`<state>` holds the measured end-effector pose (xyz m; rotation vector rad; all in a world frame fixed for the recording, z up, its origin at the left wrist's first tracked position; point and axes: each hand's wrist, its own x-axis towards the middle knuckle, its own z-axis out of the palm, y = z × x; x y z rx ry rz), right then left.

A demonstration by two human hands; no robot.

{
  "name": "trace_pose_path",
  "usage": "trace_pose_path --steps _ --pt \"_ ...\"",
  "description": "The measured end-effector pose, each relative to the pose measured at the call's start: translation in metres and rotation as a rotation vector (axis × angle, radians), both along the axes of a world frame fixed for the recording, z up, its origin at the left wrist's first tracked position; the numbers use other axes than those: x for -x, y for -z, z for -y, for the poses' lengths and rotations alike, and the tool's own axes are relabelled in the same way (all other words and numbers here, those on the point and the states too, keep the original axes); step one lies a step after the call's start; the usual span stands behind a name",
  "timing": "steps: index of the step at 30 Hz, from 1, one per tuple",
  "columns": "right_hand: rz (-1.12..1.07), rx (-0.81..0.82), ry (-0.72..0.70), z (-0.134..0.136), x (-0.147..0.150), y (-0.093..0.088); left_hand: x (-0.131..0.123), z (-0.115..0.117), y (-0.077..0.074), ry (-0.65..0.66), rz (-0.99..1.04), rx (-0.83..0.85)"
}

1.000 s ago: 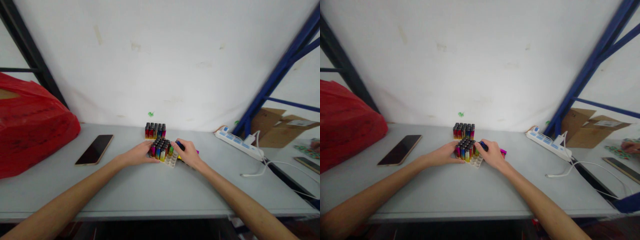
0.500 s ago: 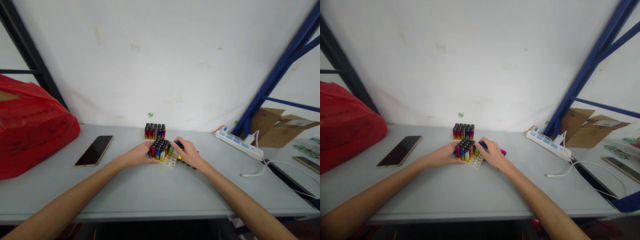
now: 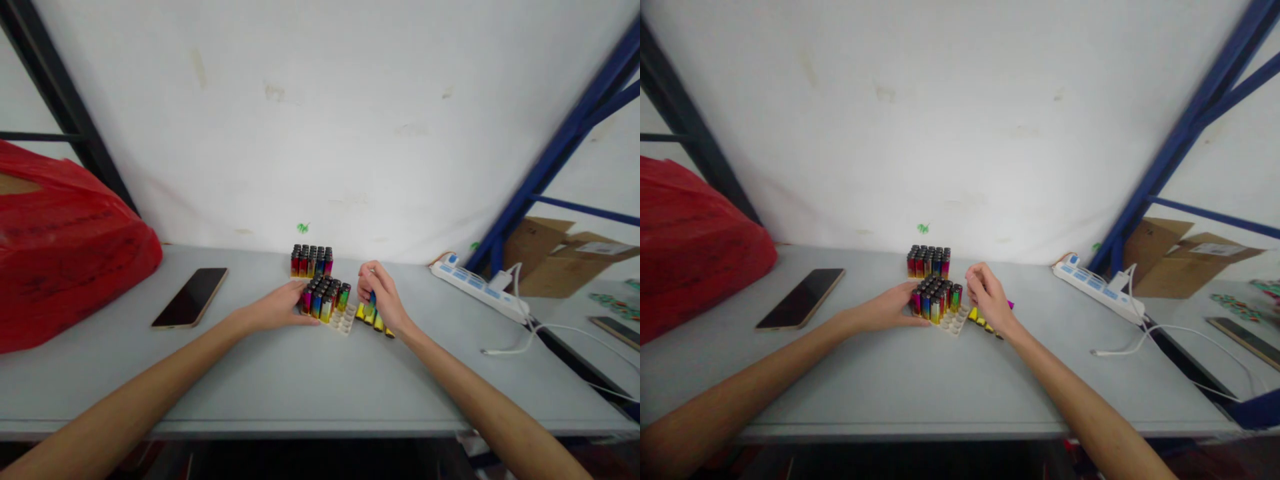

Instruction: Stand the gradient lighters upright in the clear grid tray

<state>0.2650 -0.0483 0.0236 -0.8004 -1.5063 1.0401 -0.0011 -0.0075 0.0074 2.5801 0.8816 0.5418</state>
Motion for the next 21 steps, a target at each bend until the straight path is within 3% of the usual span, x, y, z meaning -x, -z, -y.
trace_pose_path --steps 2,5,13,21 --pt "-0.204 0.021 -0.031 0.002 0.007 0.0 0.0 0.0 0.0 0.007 0.013 -0.003" --pt "-0.291 -0.019 -0.002 0.004 0.018 0.004 0.0 0.001 -0.001 0.018 0.039 0.001" --pt "-0.111 -0.223 0.258 0.008 0.038 0.018 -0.001 0.002 -0.001 0.017 0.039 0.001" --pt "-0.011 -0.212 0.201 0.007 0.049 0.027 0.0 -0.001 0.003 0.037 0.057 -0.018"
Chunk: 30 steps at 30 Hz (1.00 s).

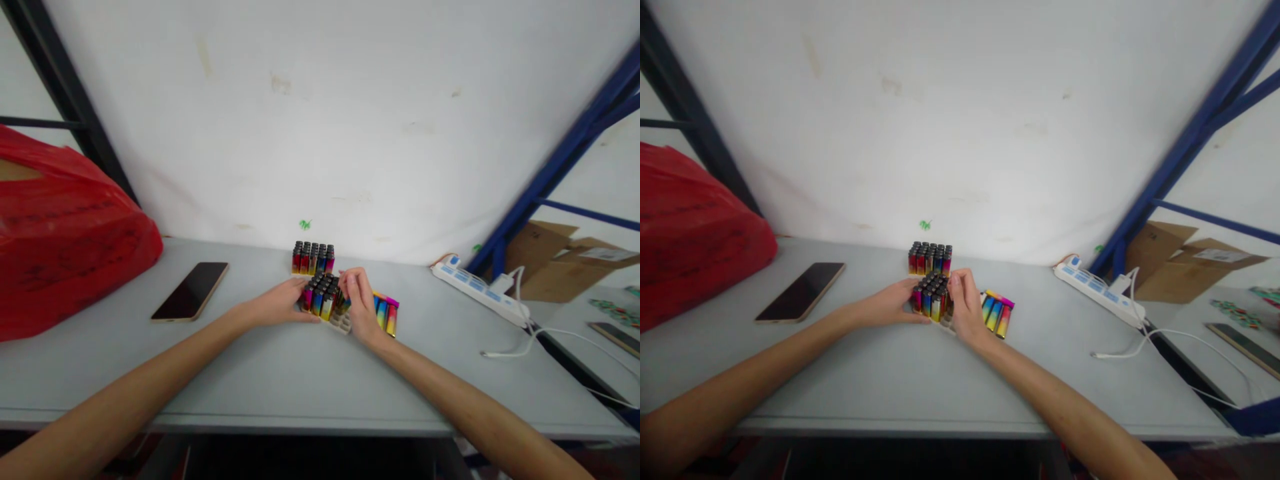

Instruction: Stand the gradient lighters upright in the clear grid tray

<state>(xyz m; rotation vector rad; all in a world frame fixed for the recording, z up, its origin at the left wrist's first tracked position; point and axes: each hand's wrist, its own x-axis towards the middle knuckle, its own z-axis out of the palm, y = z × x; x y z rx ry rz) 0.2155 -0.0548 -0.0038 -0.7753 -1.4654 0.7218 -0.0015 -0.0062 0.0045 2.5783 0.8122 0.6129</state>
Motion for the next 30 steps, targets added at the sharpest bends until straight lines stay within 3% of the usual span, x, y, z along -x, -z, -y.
trace_pose_path --steps 15,22,30 --pt "-0.14 -0.042 0.069 -0.01 0.009 0.01 0.0 -0.003 0.004 -0.017 0.017 -0.018" --pt "0.02 -0.03 0.04 -0.011 0.007 0.013 -0.001 -0.002 0.003 -0.021 0.017 -0.005" --pt "0.242 -0.046 0.106 -0.005 0.0 0.002 0.001 -0.002 0.003 -0.024 -0.013 0.003"
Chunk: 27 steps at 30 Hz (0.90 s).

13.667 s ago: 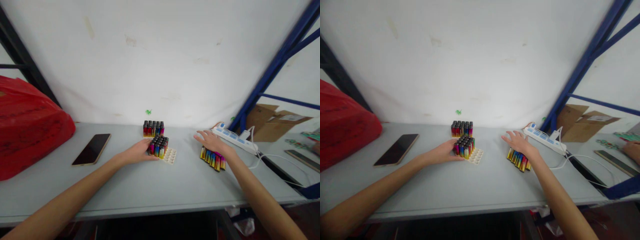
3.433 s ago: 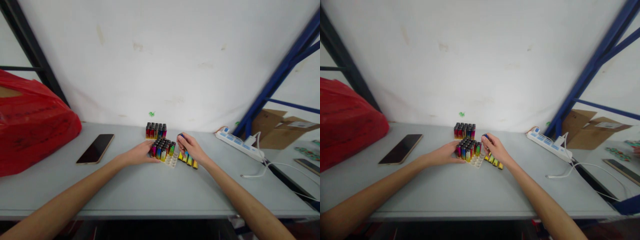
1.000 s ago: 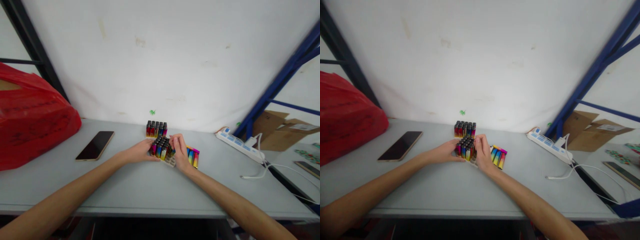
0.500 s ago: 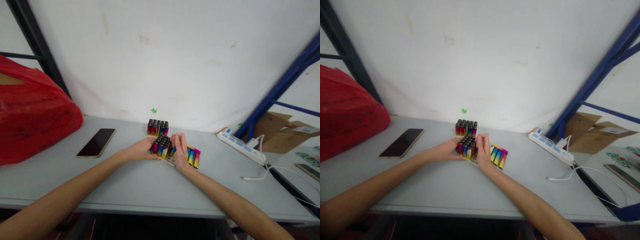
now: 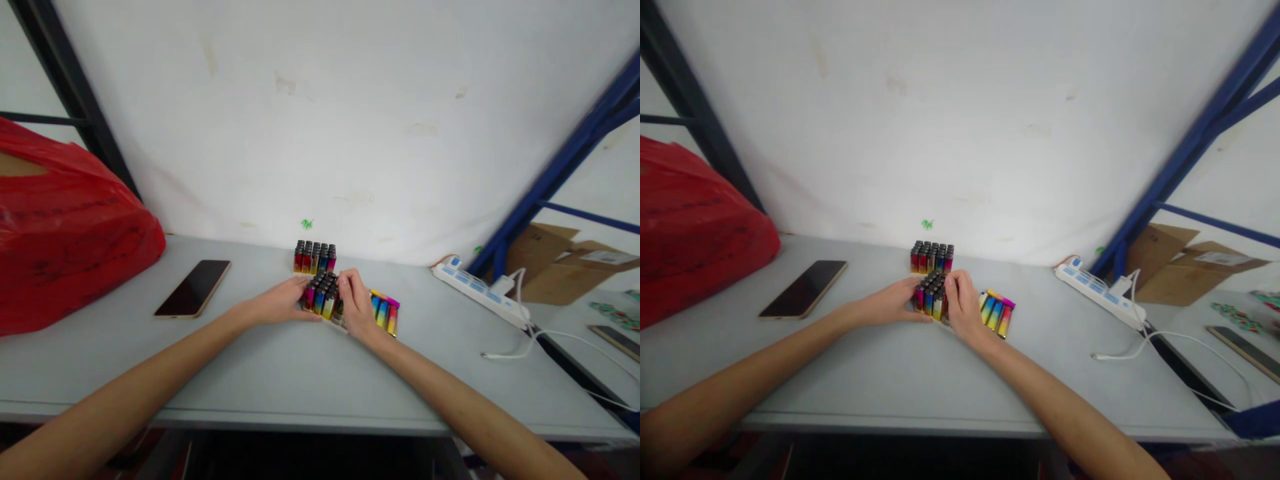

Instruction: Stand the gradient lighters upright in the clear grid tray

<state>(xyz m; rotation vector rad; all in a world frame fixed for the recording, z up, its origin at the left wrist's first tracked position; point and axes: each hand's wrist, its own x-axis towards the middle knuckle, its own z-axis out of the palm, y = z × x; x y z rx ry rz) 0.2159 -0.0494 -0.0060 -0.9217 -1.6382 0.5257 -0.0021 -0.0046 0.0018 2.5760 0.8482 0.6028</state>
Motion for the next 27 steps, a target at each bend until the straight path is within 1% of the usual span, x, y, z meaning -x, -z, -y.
trace_pose_path --steps 4,7,9,12,14,15,17,18,20,22,23,24,27 --pt "0.065 -0.033 0.007 0.001 -0.003 -0.002 0.0 0.0 0.001 -0.022 0.011 0.004" --pt "0.151 -0.133 -0.016 0.0 -0.003 -0.004 0.0 -0.001 0.003 -0.032 0.005 0.002" --pt "0.21 -0.221 -0.057 -0.001 -0.003 -0.006 0.001 -0.001 0.004 -0.034 0.005 -0.009" --pt "0.268 -0.338 -0.089 -0.003 -0.009 -0.017 0.0 -0.001 0.003 -0.008 0.001 -0.018" --pt "0.331 -0.367 -0.071 -0.007 -0.021 -0.028 0.0 0.0 0.001 0.008 -0.005 -0.019" --pt "0.388 -0.356 -0.058 -0.012 -0.031 -0.033 -0.001 0.0 0.0 0.007 -0.008 -0.019" --pt "0.568 -0.288 -0.042 -0.024 -0.057 -0.043 -0.001 0.002 -0.001 -0.007 -0.014 -0.017" --pt "0.635 -0.215 -0.009 -0.03 -0.074 -0.046 -0.001 0.002 -0.002 -0.012 -0.018 -0.014" --pt "0.761 -0.009 0.033 -0.044 -0.108 -0.049 -0.001 0.003 -0.002 -0.017 -0.026 -0.008" --pt "0.897 0.241 0.022 -0.053 -0.138 -0.047 -0.001 0.003 -0.002 -0.02 -0.039 -0.004" --pt "0.938 0.337 0.0 -0.056 -0.149 -0.046 -0.001 0.003 -0.002 -0.024 -0.044 0.0" --pt "0.945 0.387 -0.012 -0.058 -0.158 -0.044 0.0 0.002 -0.002 -0.027 -0.047 0.004" --pt "0.929 0.484 -0.058 -0.059 -0.171 -0.04 0.0 0.002 -0.002 -0.027 -0.051 0.004"
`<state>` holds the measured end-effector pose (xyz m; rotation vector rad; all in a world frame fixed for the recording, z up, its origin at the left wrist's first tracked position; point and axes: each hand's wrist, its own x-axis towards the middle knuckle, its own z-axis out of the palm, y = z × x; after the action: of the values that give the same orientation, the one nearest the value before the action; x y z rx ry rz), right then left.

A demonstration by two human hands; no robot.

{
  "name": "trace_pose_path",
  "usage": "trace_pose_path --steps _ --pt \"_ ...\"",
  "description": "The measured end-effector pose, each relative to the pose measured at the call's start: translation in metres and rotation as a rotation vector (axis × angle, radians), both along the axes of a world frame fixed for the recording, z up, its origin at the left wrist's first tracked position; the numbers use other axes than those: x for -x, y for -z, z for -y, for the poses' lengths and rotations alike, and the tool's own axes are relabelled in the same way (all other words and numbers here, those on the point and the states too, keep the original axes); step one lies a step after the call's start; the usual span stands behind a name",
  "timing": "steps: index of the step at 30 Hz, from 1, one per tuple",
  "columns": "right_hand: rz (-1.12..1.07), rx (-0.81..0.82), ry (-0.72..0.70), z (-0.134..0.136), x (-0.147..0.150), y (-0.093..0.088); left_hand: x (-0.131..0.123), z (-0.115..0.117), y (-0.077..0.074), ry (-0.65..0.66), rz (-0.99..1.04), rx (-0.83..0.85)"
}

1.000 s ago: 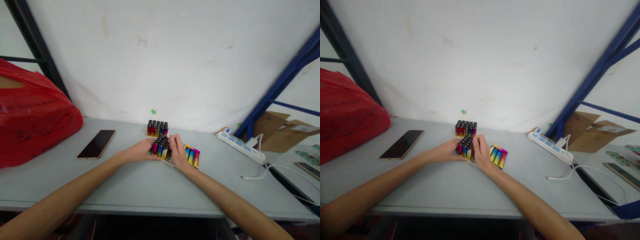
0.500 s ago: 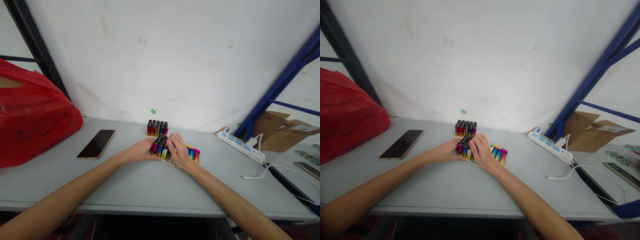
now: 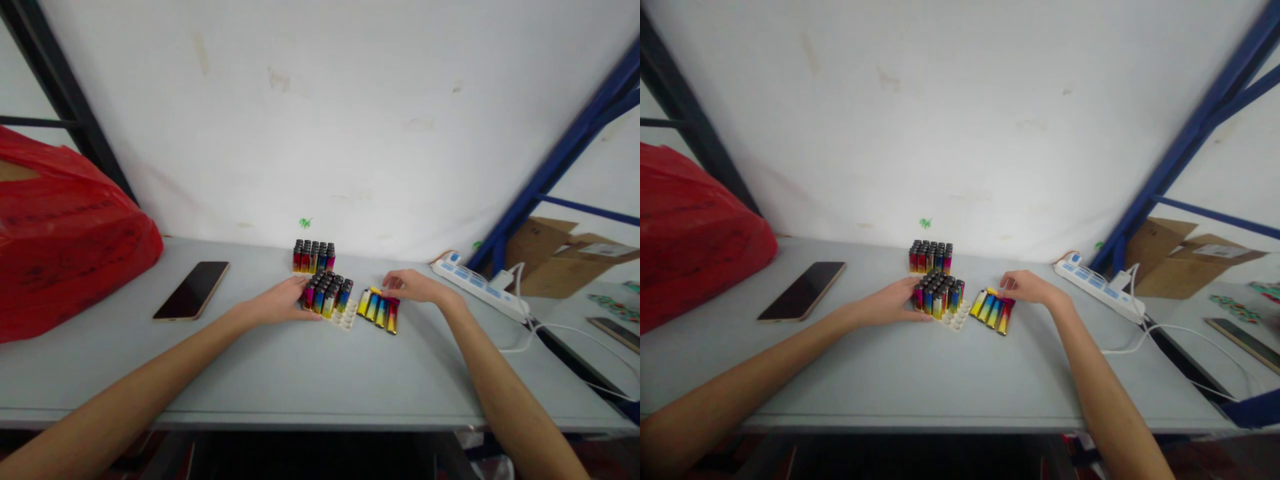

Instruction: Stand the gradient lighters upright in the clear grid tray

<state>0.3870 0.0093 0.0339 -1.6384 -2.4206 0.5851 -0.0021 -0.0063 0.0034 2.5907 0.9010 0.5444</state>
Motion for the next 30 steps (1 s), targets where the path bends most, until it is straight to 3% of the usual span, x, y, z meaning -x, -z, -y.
trace_pose_path --steps 3,10,14,17,24,30 --pt "0.003 0.033 -0.029 -0.001 0.0 0.002 0.0 -0.001 0.001 0.002 -0.011 -0.005" --pt "0.064 -0.178 0.0 -0.007 0.012 0.019 0.0 -0.001 0.0 -0.001 0.007 0.013" --pt "-0.097 -0.389 0.008 -0.011 0.021 0.029 0.001 -0.002 0.001 -0.005 0.028 0.0" --pt "-0.32 -0.45 0.054 -0.012 0.03 0.032 0.001 -0.003 0.003 -0.012 0.027 -0.006" --pt "-1.036 -0.258 0.25 -0.01 0.062 0.034 0.0 -0.002 0.0 -0.011 0.012 -0.01" --pt "-1.312 -0.086 0.278 0.0 0.08 0.029 0.0 -0.001 -0.001 0.014 -0.005 -0.013"
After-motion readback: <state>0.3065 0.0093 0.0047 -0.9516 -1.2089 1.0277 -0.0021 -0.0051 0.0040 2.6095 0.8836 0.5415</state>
